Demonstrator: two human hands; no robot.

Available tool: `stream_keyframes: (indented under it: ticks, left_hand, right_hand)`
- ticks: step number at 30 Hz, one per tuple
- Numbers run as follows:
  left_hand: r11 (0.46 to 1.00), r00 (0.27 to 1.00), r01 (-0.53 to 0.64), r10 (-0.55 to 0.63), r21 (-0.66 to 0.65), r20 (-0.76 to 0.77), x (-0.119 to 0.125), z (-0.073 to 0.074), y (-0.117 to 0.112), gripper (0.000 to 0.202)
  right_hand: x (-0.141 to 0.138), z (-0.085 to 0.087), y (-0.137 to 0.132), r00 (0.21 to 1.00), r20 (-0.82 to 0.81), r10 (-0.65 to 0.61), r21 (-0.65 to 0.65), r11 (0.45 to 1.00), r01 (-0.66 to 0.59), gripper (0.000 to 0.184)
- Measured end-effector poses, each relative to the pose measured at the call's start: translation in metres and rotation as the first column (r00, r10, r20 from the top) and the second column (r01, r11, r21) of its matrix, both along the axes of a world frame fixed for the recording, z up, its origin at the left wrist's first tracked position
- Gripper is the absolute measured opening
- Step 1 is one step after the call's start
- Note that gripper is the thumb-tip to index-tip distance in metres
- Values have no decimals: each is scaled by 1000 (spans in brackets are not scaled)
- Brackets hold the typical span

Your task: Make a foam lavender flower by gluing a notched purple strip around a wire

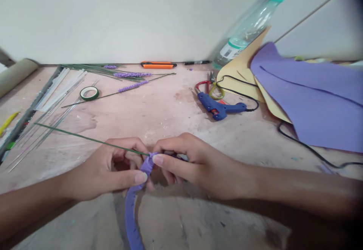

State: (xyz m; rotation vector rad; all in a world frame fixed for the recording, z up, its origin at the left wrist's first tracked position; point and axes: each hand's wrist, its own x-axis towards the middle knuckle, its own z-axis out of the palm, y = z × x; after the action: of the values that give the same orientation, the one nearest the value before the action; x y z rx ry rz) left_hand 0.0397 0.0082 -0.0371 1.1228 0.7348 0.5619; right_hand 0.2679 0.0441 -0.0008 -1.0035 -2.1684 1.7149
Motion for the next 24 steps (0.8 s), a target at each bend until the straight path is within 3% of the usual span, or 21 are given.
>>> stream_keyframes:
  ticks: [4,9,24]
  left_hand:
    - [999,999,-12,11,-46,-40,1,0,0,22]
    - [996,999,-32,29,-88,-34,4,0,-1,21]
    - [991,999,-42,39,-123,-23,2,-1,-3,21]
  right_hand:
    - [0,-2,-3,995,-93,25,-20,999,-26,31]
    - [-1,-6,-7,991,-135,-20,-91,996,7,41]
    - [-5,-14,-14,973,-165,-159,4,987,162,23]
